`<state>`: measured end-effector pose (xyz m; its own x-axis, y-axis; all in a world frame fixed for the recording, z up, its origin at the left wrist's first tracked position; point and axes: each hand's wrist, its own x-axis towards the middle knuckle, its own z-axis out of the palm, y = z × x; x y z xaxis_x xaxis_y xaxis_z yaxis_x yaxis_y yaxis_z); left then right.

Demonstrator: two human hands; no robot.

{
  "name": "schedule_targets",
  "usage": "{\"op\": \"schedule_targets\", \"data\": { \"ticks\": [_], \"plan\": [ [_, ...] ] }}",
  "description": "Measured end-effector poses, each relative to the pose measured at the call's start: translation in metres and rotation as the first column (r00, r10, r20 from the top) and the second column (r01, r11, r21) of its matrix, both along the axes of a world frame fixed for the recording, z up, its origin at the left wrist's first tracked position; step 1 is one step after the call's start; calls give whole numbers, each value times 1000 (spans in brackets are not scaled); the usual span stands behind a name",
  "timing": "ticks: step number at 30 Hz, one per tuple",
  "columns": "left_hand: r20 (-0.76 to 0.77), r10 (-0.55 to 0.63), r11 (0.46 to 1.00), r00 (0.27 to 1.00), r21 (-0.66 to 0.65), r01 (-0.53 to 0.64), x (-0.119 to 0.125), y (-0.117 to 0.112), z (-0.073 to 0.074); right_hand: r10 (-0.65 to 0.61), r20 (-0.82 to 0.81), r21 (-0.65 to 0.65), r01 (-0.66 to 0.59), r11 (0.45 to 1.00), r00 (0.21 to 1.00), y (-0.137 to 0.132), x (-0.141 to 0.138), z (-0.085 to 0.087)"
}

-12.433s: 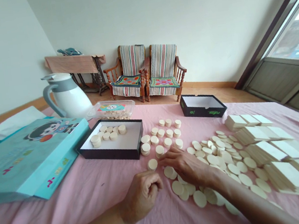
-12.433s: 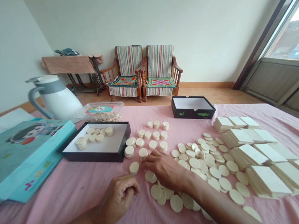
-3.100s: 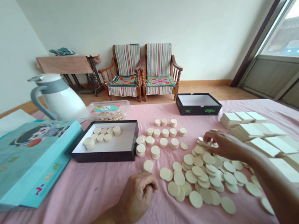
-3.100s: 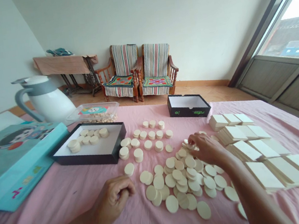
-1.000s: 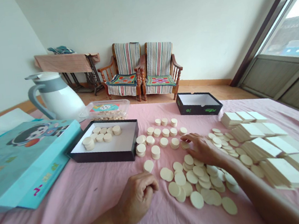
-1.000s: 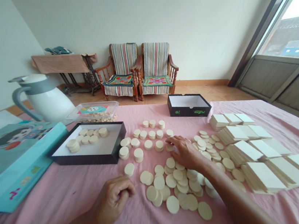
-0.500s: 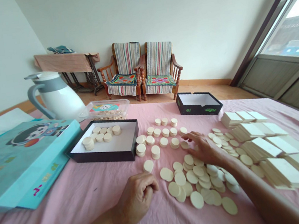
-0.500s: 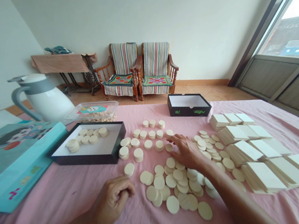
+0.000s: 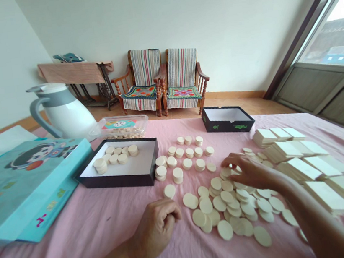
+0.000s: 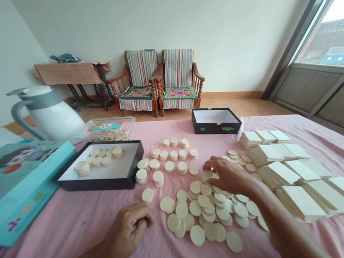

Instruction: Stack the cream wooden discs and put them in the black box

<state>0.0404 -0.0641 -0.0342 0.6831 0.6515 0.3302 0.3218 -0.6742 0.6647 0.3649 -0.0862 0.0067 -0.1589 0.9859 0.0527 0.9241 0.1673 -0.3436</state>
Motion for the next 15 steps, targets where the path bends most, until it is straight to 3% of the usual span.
{"op": "schedule_targets", "data": {
  "ticks": [4,11,15],
  "plan": [
    [-1,0,1000,1000,-6,0,0,0,0,14,12,-14,-14,1000,1000,2,-7,0],
    [-7,-2,1000,1000,-12,2,0,0,0,-32,-118,232,59,971,992,14,-21,-14],
    [2,-5,1000,1000,-13,5,-1,0,-1,11,-114,259,19,966,993,20,-25,-25]
  ]
}}
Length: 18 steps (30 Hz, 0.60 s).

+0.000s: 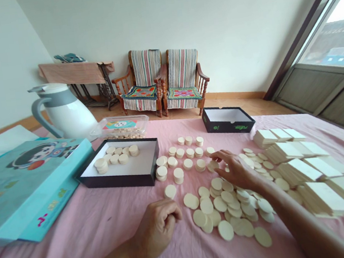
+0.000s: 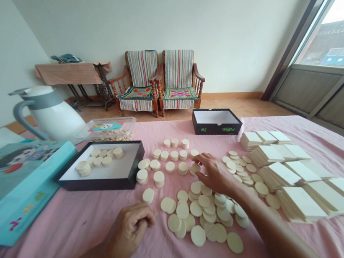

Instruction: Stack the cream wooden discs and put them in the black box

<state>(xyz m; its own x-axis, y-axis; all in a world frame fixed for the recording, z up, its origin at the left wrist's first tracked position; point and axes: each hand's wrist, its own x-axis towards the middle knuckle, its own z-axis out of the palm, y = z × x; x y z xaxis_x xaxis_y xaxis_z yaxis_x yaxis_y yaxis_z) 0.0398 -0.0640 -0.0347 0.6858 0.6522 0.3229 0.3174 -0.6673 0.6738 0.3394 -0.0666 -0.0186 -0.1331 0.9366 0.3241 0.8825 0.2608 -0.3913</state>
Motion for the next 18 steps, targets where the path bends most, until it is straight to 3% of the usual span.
{"op": "schedule_targets", "data": {
  "ticks": [5,9,15,18],
  "plan": [
    [0,-2,1000,1000,5,2,0,1,-2,36,-11,-2,-36,999,999,1,-3,-5],
    [2,-3,1000,1000,0,3,0,0,-2,25,-17,-2,-25,1000,1000,0,1,0],
    [9,-4,1000,1000,0,4,0,0,-1,-243,-4,26,243,970,970,-4,33,17],
    [7,3,1000,1000,4,-3,0,0,-1,-242,135,-28,248,968,961,-7,49,14]
  ]
}}
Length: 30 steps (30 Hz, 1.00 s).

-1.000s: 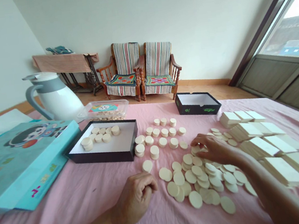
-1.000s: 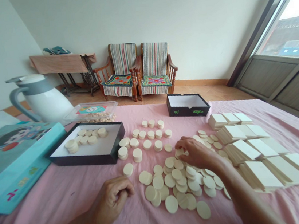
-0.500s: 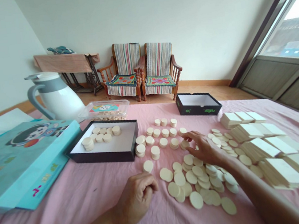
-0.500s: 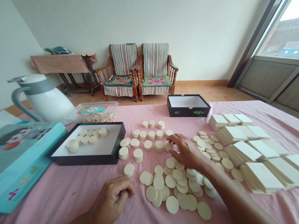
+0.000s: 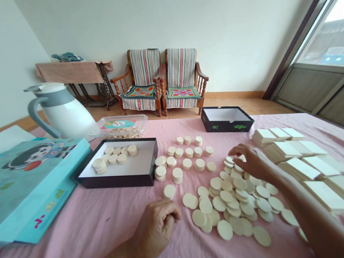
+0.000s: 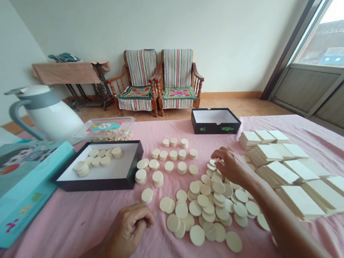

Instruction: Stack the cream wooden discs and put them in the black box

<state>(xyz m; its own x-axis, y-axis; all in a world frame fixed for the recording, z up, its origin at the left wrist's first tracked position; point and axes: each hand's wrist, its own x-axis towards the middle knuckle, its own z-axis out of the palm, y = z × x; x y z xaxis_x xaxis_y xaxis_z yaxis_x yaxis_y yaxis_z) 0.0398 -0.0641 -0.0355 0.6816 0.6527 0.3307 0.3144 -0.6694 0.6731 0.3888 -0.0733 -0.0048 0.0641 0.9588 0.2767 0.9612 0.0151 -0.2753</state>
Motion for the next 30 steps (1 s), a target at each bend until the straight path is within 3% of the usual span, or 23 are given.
{"op": "schedule_targets", "data": {
  "ticks": [8,17,24,30],
  "plan": [
    [-15,4,1000,1000,3,-4,0,0,0,7,155,-148,17,989,988,7,11,-24],
    [-12,-2,1000,1000,1,2,0,0,0,19,4,-22,-19,1000,1000,5,-4,-15],
    [-25,-2,1000,1000,-2,2,0,1,-1,-17,219,-148,51,988,976,2,-1,-18],
    [-21,-6,1000,1000,1,6,0,1,-2,-82,161,-141,106,984,984,8,-1,-21]
  ]
}}
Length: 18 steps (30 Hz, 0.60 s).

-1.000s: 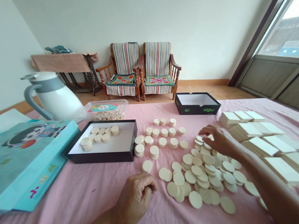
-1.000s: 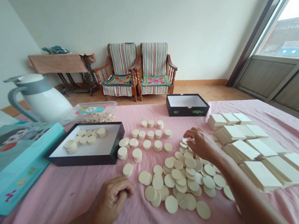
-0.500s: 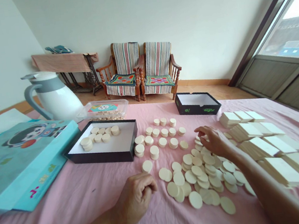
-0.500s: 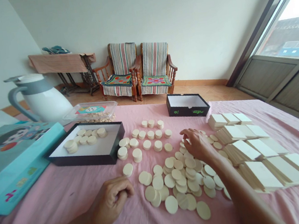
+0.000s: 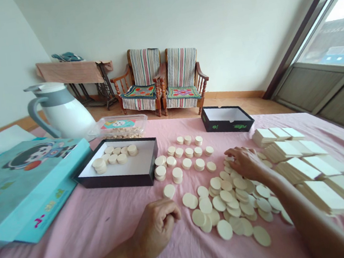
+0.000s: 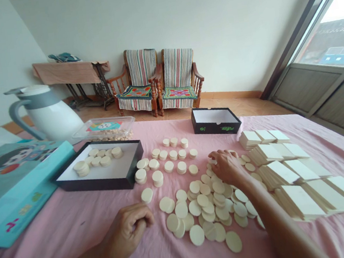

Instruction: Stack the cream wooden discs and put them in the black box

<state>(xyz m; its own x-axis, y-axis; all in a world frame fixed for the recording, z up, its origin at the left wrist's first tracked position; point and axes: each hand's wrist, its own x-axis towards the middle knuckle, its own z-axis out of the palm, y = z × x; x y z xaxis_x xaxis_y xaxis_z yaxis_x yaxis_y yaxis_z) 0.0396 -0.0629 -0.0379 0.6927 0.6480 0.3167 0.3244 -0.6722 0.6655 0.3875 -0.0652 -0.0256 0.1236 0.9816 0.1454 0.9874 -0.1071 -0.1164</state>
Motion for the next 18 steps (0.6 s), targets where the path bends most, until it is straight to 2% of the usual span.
{"op": "schedule_targets", "data": {
  "ticks": [3,6,8,12,18],
  "plan": [
    [7,2,1000,1000,10,-3,1,-1,3,31,-129,95,-19,995,991,0,-9,4],
    [4,4,1000,1000,7,-4,1,-1,6,166,-240,201,-119,972,956,-2,-26,11],
    [2,5,1000,1000,1,-5,1,-1,6,236,-250,239,-176,955,939,-4,-39,14],
    [5,5,1000,1000,-7,-5,0,-1,4,297,-204,244,-246,938,933,-4,-54,14],
    [11,0,1000,1000,7,0,0,-1,3,304,-199,201,-265,943,932,-2,-56,7]
  ]
}}
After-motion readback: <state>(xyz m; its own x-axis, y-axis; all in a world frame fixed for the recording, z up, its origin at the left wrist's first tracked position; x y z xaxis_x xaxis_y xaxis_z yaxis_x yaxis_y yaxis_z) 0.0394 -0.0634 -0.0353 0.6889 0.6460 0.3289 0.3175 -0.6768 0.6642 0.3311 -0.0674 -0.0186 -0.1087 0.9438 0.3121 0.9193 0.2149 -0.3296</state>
